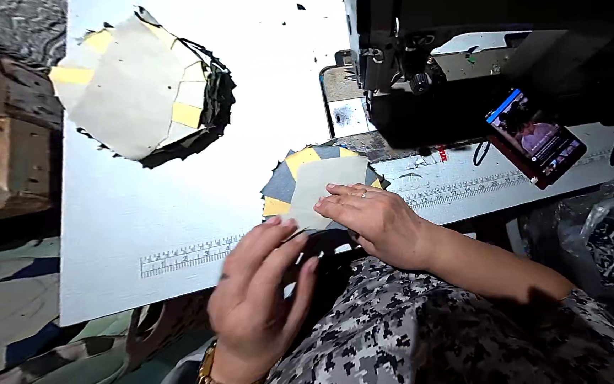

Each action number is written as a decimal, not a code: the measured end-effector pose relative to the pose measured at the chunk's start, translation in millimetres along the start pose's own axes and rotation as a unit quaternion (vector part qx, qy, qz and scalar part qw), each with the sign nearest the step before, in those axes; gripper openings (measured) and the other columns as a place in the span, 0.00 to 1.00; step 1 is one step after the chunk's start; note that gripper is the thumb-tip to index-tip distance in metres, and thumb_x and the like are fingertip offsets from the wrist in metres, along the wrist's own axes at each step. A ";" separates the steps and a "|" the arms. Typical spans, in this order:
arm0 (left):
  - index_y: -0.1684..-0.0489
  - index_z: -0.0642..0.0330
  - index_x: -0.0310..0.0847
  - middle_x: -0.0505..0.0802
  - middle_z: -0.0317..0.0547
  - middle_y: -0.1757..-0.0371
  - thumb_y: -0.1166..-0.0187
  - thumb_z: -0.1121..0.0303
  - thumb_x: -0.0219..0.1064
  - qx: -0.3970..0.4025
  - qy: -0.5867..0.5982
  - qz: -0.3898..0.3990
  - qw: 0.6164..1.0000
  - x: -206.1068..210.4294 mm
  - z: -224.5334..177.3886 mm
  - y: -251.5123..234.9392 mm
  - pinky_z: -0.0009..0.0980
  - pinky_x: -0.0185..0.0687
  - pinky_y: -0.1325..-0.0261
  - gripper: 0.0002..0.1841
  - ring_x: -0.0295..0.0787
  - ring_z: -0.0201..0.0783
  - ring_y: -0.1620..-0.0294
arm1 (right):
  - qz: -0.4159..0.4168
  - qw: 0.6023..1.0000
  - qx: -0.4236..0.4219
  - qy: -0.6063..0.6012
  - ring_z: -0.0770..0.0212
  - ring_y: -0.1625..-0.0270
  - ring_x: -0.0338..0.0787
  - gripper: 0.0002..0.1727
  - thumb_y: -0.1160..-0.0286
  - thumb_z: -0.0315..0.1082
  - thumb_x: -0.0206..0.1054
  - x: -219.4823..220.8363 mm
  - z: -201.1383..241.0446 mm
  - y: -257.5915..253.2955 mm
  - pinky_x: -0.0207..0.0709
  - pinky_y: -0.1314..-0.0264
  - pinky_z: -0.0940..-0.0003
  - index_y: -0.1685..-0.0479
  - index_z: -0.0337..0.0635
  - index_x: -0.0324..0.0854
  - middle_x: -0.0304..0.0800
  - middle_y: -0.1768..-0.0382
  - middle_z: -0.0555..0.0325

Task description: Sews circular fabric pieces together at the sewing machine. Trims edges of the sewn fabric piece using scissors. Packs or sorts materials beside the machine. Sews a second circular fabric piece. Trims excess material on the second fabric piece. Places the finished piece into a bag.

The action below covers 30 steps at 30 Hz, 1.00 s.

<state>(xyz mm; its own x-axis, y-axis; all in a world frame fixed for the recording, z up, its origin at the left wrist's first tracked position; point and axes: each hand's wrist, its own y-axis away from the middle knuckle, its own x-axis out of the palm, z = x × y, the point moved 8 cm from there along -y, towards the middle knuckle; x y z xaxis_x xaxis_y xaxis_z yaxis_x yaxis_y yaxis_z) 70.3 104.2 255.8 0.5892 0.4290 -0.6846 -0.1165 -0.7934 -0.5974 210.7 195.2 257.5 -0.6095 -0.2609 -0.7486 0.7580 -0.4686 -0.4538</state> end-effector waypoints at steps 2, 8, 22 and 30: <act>0.40 0.55 0.83 0.89 0.47 0.37 0.17 0.60 0.66 -0.040 0.030 -0.051 0.997 -17.0 14.5 12.6 0.43 0.76 0.25 0.14 0.82 0.42 0.28 | -0.014 1.000 0.013 -0.023 0.50 0.27 0.88 0.21 0.34 0.18 0.68 -2.7 -3.5 -2.9 0.77 0.21 0.57 0.39 0.34 0.88 0.95 0.41 0.49; 0.39 0.52 0.83 0.95 0.41 0.42 0.07 0.58 0.48 -0.354 0.507 -0.007 0.786 14.0 45.3 23.2 0.33 0.90 0.37 0.17 0.94 0.38 0.41 | -0.040 0.993 0.071 -0.085 0.51 0.34 0.92 0.24 0.38 0.15 0.68 -11.1 -9.8 -13.6 0.84 0.32 0.54 0.39 0.34 0.88 0.94 0.43 0.45; 0.61 0.57 0.88 0.96 0.52 0.61 0.11 0.43 0.39 -0.493 0.767 -0.209 0.353 64.4 23.2 37.2 0.46 0.94 0.53 0.33 0.96 0.45 0.56 | 0.083 0.993 -0.077 -0.040 0.49 0.21 0.82 0.18 0.22 0.33 0.66 -2.2 39.3 -0.4 0.70 0.15 0.51 0.36 0.41 0.87 0.91 0.34 0.49; 0.61 0.49 0.91 0.96 0.41 0.61 0.16 0.49 0.60 -0.381 0.708 -0.308 0.508 11.2 68.0 29.0 0.38 0.94 0.51 0.18 0.95 0.35 0.55 | -0.001 0.999 0.013 -0.047 0.45 0.13 0.70 0.29 0.18 0.54 0.62 -51.1 -8.5 30.2 0.59 0.11 0.37 0.30 0.40 0.85 0.84 0.25 0.50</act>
<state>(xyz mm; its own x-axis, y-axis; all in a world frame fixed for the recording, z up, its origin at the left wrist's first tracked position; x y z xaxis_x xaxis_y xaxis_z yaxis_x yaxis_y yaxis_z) 19.2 115.4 202.4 0.3739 0.3847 0.8440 0.4646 -0.8652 0.1886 266.6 201.6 277.9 -0.6317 -0.3376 -0.6978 0.7507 -0.4910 -0.4421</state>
